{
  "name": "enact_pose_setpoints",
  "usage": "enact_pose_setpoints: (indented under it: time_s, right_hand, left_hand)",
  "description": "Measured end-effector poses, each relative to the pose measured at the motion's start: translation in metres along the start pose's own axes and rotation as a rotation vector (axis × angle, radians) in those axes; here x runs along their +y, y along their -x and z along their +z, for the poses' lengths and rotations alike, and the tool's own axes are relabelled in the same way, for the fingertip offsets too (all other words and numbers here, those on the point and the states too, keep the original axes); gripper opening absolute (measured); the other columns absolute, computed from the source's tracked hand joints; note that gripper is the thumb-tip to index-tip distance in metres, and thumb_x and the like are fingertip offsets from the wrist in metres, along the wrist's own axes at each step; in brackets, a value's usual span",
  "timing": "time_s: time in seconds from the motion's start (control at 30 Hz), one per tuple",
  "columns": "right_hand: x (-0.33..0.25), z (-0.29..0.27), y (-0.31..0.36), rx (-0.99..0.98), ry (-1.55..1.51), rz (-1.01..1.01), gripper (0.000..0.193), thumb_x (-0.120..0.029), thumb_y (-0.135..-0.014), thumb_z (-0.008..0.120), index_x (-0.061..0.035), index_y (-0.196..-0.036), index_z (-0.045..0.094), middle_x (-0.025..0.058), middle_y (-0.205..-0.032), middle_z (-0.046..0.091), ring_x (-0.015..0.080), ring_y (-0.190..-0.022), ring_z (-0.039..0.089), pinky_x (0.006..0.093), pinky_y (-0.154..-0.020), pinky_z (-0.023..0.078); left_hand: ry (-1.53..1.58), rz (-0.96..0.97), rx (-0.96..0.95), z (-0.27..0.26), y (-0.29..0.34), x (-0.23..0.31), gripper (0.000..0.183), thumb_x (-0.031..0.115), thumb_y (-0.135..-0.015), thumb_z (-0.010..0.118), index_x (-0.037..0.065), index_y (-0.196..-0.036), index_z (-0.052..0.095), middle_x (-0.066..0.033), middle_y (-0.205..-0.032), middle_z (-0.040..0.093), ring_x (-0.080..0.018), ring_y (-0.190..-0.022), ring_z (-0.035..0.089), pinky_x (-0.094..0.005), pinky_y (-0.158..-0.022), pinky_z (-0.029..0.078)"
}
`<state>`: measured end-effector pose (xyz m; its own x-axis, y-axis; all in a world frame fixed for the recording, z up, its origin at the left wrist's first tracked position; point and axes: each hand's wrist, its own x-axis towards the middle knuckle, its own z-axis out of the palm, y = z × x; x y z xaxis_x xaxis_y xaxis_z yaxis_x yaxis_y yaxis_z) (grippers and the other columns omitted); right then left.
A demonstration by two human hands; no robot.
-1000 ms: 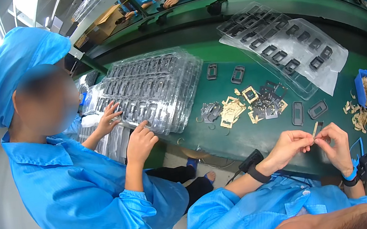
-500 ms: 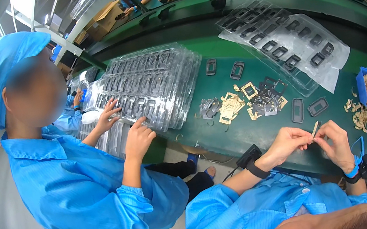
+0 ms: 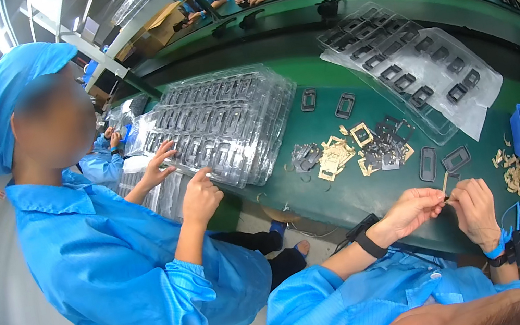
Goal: Assembling small electronic device frames and connectors on a factory assembly line.
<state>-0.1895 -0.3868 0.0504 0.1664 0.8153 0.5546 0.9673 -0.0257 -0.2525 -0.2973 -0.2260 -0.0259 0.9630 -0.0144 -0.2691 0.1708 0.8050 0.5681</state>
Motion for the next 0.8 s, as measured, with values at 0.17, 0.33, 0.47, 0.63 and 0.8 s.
enact_pose_setpoints:
  time_s: [0.17, 0.33, 0.47, 0.63, 0.8]
  right_hand:
    - [0.004, -0.007, 0.017, 0.086, -0.076, -0.009, 0.022, 0.002, -0.075, 0.07, -0.0032, -0.09, 0.056, 0.0133, -0.092, 0.057, 0.0334, -0.083, 0.057, 0.041, -0.073, 0.045]
    - [0.049, -0.028, 0.053, 0.273, -0.054, 0.348, 0.01, 0.007, -0.088, 0.056, -0.0004, -0.094, 0.054, 0.0155, -0.092, 0.055, 0.032, -0.085, 0.056, 0.0396, -0.077, 0.046]
    - [0.101, -0.025, 0.078, 0.241, 0.496, 0.377, 0.013, 0.009, -0.089, 0.055, 0.0021, -0.098, 0.059, 0.0178, -0.097, 0.06, 0.0348, -0.087, 0.06, 0.0403, -0.077, 0.047]
    - [0.05, -0.025, 0.055, 0.031, -0.112, 0.447, 0.008, 0.002, -0.081, 0.068, 0.0001, -0.089, 0.066, 0.0137, -0.082, 0.066, 0.0304, -0.075, 0.064, 0.038, -0.07, 0.049]
    - [0.004, -0.016, 0.023, -0.196, -0.463, 0.307, 0.011, 0.001, -0.076, 0.075, 0.0007, -0.086, 0.069, 0.0126, -0.08, 0.067, 0.0283, -0.07, 0.065, 0.0347, -0.062, 0.05]
  left_hand:
    - [0.182, -0.074, -0.071, -0.012, 0.004, 0.003, 0.018, 0.012, -0.098, 0.065, 0.0, -0.111, 0.065, -0.0035, -0.094, 0.066, -0.0107, -0.083, 0.063, -0.0226, -0.077, 0.055]
    - [-0.006, 0.097, 0.024, -0.014, 0.013, 0.02, 0.017, 0.011, -0.098, 0.064, 0.001, -0.111, 0.065, -0.0064, -0.097, 0.068, -0.0125, -0.083, 0.066, -0.0232, -0.076, 0.056]
    - [-0.518, 0.335, -0.09, -0.004, 0.025, 0.028, 0.01, 0.007, -0.095, 0.066, 0.0, -0.102, 0.066, -0.0066, -0.087, 0.069, -0.0171, -0.076, 0.07, -0.0273, -0.072, 0.055]
    - [-1.329, 0.772, -0.367, 0.015, 0.022, 0.036, 0.014, 0.001, -0.086, 0.066, 0.004, -0.099, 0.066, -0.009, -0.088, 0.063, -0.0259, -0.08, 0.067, -0.035, -0.069, 0.053]
    - [-1.86, 1.142, -0.664, 0.032, 0.018, 0.039, 0.009, 0.014, -0.076, 0.064, 0.007, -0.081, 0.06, -0.0045, -0.085, 0.053, -0.0229, -0.084, 0.056, -0.0352, -0.069, 0.045]
